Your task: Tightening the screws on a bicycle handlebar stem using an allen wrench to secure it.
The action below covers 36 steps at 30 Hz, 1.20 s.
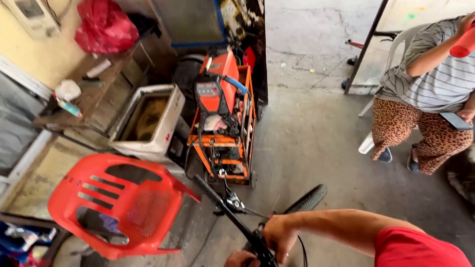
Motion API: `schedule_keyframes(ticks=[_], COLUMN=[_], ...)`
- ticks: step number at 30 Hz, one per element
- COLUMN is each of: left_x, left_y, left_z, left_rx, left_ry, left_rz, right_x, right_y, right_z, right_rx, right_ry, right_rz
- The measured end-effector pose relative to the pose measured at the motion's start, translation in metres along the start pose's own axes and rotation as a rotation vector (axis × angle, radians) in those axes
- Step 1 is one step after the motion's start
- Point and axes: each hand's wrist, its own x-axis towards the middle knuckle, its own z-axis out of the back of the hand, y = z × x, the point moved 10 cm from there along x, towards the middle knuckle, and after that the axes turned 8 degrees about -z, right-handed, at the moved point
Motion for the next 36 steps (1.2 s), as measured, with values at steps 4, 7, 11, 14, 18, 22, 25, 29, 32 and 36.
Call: schedule_keyframes(ticks=[4, 7, 11, 14, 18, 22, 25, 29, 32, 36], left_x=[0.003, 0.014, -0.021, -0.013, -0.011, -0.014, -0.014, -0.013, -0.015, -0.011], left_y=[-0.049, -0.061, -0.054, -0.079, -0.09, -0.093, -0.089, -0.091, -0.093, -0.085], left_z=[0.013, 0.013, -0.009, 0.023, 0.026, 0.027, 0.025, 0.027, 0.031, 0.029], left_rx=[-0.026, -0.045, -0.028, 0.034, 0.093, 0.112, 0.114, 0.103, 0.101, 0.091], left_ry=[-0.108, -0.023, -0.058, -0.185, -0.19, -0.191, -0.201, -0.197, -0.204, -0.195], left_rz=[-0.259, -0.353, -0.336, -0.383, -0.385, -0.353, -0.33, -0.32, -0.309, -0.332], right_x=[-0.003, 0.026, 0.028, 0.012, 0.01, 0.008, 0.009, 0.009, -0.001, -0.033], right_y=[-0.019, -0.056, -0.042, -0.039, -0.047, -0.041, -0.035, -0.034, -0.04, -0.037], right_z=[-0.021, -0.061, -0.109, -0.092, -0.115, -0.137, -0.136, -0.138, -0.11, -0.042], right_rx=[0.272, 0.478, 0.843, 1.19, 1.468, 1.62, 1.817, 1.901, 1.643, 1.093], right_ry=[0.064, 0.109, 0.107, 0.128, 0.064, 0.101, 0.081, 0.061, -0.019, -0.219], right_rz=[-0.078, -0.018, 0.039, -0.029, -0.063, -0.08, 0.012, 0.054, -0.051, -0.159])
